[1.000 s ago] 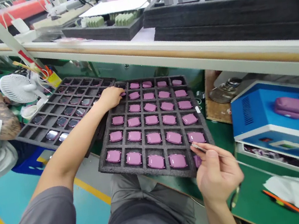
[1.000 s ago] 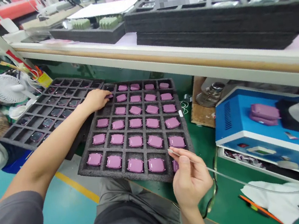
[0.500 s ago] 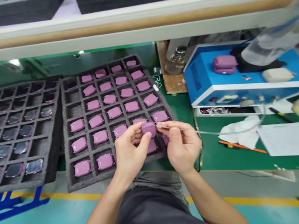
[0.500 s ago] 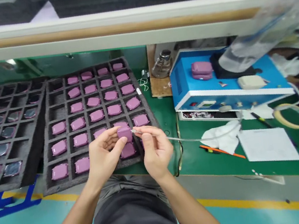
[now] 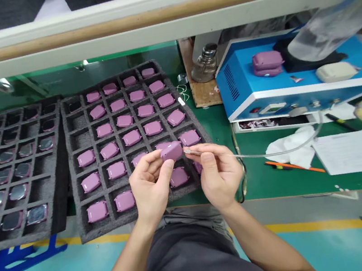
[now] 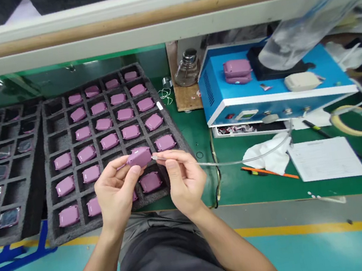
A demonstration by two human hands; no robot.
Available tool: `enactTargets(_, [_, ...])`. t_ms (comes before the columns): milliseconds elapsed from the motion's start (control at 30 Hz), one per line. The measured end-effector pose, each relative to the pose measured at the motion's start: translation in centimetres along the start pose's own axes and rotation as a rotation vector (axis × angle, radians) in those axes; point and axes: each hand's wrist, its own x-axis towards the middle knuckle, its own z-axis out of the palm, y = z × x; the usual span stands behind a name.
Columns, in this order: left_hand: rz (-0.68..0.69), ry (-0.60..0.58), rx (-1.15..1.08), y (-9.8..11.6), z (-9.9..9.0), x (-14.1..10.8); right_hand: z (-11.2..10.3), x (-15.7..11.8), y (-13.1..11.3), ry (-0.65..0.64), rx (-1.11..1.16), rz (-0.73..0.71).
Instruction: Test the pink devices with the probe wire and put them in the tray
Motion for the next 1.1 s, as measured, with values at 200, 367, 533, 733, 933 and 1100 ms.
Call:
enactTargets(200, [0.037, -0.020, -0.020, -0.10, -0.10, -0.12, 0.00, 0.15, 0.27, -0.002, 0.015, -0.025])
enactTargets(367, [0.046, -0.021, -0.019, -0.22, -0.08, -0.19, -0.05, 0.14, 0.34, -0.009, 0.010, -0.022])
enactTargets(533, [0.049, -0.027, -0.019, -0.14, -0.12, -0.22, -0.10, 0.13, 0.30, -0.007, 0.000, -0.019])
enactTargets(733, [0.047, -0.016, -0.003, -0.17, -0.15, -0.31, -0.06, 0.15, 0.25, -0.007, -0.017, -0.019])
enactTargets(933, [0.053, -0.011, 0.014, -0.12, -0.12, -0.31, -0.03, 0.14, 0.19, -0.007, -0.031, -0.007])
enactTargets(1100, [0.062, -0.017, 0.042, -0.23, -0.26, -0.38, -0.02, 0.14, 0.25, -0.019, 0.004, -0.007])
